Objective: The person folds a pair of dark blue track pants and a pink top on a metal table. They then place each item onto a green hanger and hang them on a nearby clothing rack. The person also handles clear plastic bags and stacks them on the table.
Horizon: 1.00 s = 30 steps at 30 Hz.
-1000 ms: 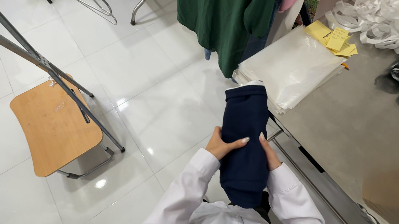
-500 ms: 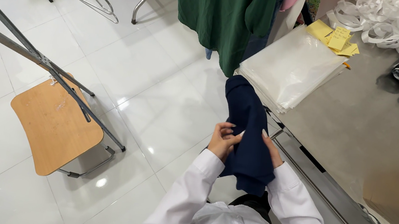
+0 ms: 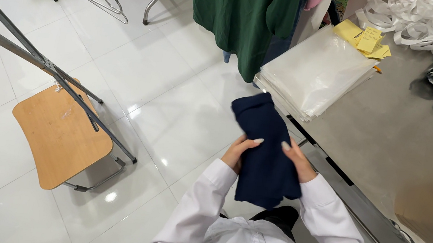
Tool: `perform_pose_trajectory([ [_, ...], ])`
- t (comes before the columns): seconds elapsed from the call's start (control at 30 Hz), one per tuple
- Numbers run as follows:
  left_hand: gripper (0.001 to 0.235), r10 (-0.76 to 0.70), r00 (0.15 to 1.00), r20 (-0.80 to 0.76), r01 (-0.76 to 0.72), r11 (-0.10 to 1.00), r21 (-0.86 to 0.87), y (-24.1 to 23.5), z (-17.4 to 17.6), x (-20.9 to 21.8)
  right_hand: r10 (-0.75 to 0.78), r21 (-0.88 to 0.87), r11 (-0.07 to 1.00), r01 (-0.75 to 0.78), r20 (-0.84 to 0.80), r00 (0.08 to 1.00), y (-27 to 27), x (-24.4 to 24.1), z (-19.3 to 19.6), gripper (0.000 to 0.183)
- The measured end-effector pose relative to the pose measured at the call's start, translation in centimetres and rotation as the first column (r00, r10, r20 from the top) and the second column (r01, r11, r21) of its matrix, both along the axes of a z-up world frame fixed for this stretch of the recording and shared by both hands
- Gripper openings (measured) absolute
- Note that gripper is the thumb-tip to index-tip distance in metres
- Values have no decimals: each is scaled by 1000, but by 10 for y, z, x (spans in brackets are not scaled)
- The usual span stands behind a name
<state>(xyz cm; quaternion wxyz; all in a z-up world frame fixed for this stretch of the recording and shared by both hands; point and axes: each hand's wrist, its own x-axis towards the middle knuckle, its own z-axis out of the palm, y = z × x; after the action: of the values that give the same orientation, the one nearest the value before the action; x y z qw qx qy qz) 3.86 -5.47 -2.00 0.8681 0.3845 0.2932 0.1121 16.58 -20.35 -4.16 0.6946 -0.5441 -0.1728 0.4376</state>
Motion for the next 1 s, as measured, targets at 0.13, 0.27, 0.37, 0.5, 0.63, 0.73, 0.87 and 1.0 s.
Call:
perform_pose_trajectory([
  [0.13,35,-138,990,3,131,950,283,-4,-25,0,-22,-148,989,14,-53,998,10,-3,-24,75],
  [0.27,34,29,996,88,-36,997,74,-24,-39,8,-260,-133,964,232,-264,929,4,-16,-13,68],
  [0.37,49,52,998,18,-54,982,183,-27,-50,16,-293,-123,955,270,-253,922,-3,-14,-10,65],
  [0.5,78,-95,977,-192,117,987,106,-30,-16,-1,-339,-106,941,322,-241,910,-12,-15,-10,59],
  [0.63,90,-254,967,-18,252,966,-57,-38,-6,-7,-261,-156,962,224,-289,921,-14,-11,-39,68],
  [0.73,95,-182,983,-31,181,983,-41,-37,2,-9,-242,-145,967,208,-281,929,-6,-23,-2,73],
  [0.87,92,-130,982,140,147,982,-116,-29,0,-9,-206,-129,974,184,-189,960,-2,-21,5,76],
  [1.0,44,-122,945,303,147,987,-58,-16,-46,5,-230,-129,971,200,-290,929,6,-31,1,83],
])
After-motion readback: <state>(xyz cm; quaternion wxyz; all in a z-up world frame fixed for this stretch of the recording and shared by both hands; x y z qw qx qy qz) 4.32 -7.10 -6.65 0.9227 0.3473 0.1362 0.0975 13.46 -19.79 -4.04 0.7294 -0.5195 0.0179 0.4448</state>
